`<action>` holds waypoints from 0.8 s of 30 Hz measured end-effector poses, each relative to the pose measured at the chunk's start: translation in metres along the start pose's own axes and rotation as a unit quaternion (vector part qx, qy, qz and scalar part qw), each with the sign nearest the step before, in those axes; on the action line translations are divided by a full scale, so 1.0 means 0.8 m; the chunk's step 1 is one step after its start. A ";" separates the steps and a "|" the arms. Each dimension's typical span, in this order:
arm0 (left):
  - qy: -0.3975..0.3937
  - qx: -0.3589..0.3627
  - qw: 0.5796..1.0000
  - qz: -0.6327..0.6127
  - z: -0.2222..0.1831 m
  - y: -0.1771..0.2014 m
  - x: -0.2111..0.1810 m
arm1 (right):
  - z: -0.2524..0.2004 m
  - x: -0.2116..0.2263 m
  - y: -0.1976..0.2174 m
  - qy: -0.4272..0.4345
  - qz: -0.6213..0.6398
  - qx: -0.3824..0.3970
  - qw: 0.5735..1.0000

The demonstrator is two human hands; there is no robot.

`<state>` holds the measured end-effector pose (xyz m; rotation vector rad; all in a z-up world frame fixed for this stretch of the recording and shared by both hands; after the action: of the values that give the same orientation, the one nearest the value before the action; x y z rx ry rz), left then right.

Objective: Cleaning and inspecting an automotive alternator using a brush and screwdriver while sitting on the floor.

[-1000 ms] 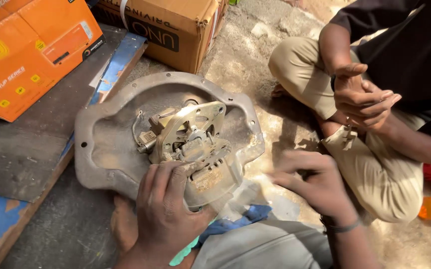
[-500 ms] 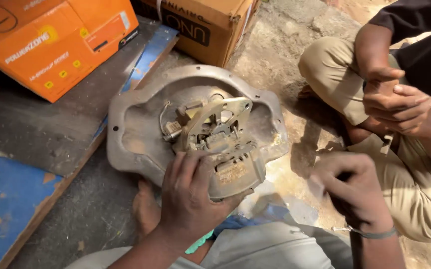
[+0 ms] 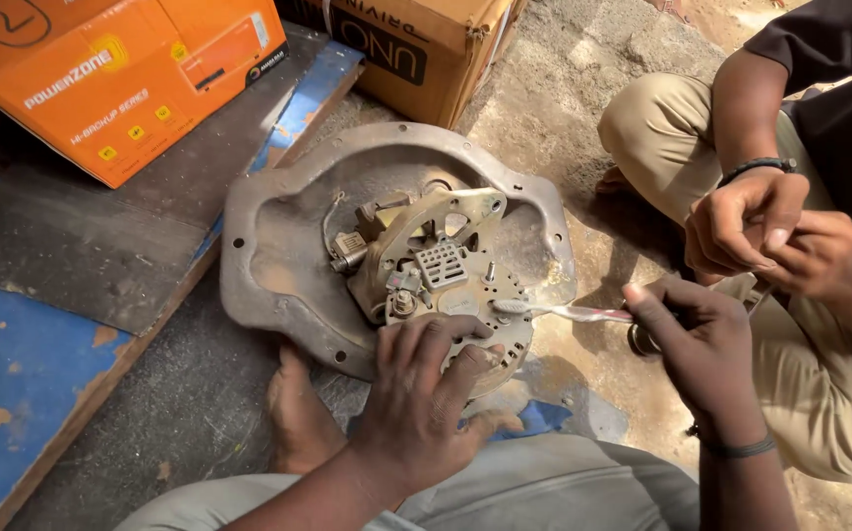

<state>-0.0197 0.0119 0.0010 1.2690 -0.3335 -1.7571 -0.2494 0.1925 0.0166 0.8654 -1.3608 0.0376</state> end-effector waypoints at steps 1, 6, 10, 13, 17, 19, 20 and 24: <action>0.000 -0.002 1.000 0.000 0.000 -0.001 0.005 | -0.004 0.008 -0.002 0.001 -0.001 0.000 1.000; 0.059 -0.115 0.991 -0.024 0.005 0.023 0.018 | -0.003 0.029 -0.011 0.098 -0.131 -0.014 0.986; 0.099 -0.097 0.990 0.009 0.018 0.033 0.009 | -0.002 0.025 -0.011 0.110 -0.028 -0.012 0.993; 0.117 -0.089 0.989 0.011 0.017 0.032 0.017 | -0.011 0.033 -0.021 0.175 -0.172 -0.011 0.969; 0.077 -0.090 0.992 -0.045 0.009 0.025 0.034 | 0.004 0.007 0.000 0.173 -0.093 -0.036 0.980; 0.067 -0.094 0.992 -0.046 0.010 0.023 0.039 | 0.001 0.016 -0.004 0.179 -0.070 -0.055 0.980; 0.089 -0.067 0.992 -0.062 0.010 0.019 0.043 | -0.007 0.030 -0.015 0.219 -0.119 -0.040 0.968; 0.133 -0.025 0.986 -0.097 0.007 0.012 0.050 | -0.009 0.027 -0.018 0.221 -0.158 -0.067 0.960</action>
<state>-0.0216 -0.0267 -0.0145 1.5203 -0.0123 -1.7149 -0.2304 0.1768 0.0276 0.8880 -0.7888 -0.1029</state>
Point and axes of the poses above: each hand's wrist, its own z-axis towards the middle knuckle, its own y-axis out of the back of the hand, x = y × z, the point moved 3 cm from there along z, towards the middle knuckle
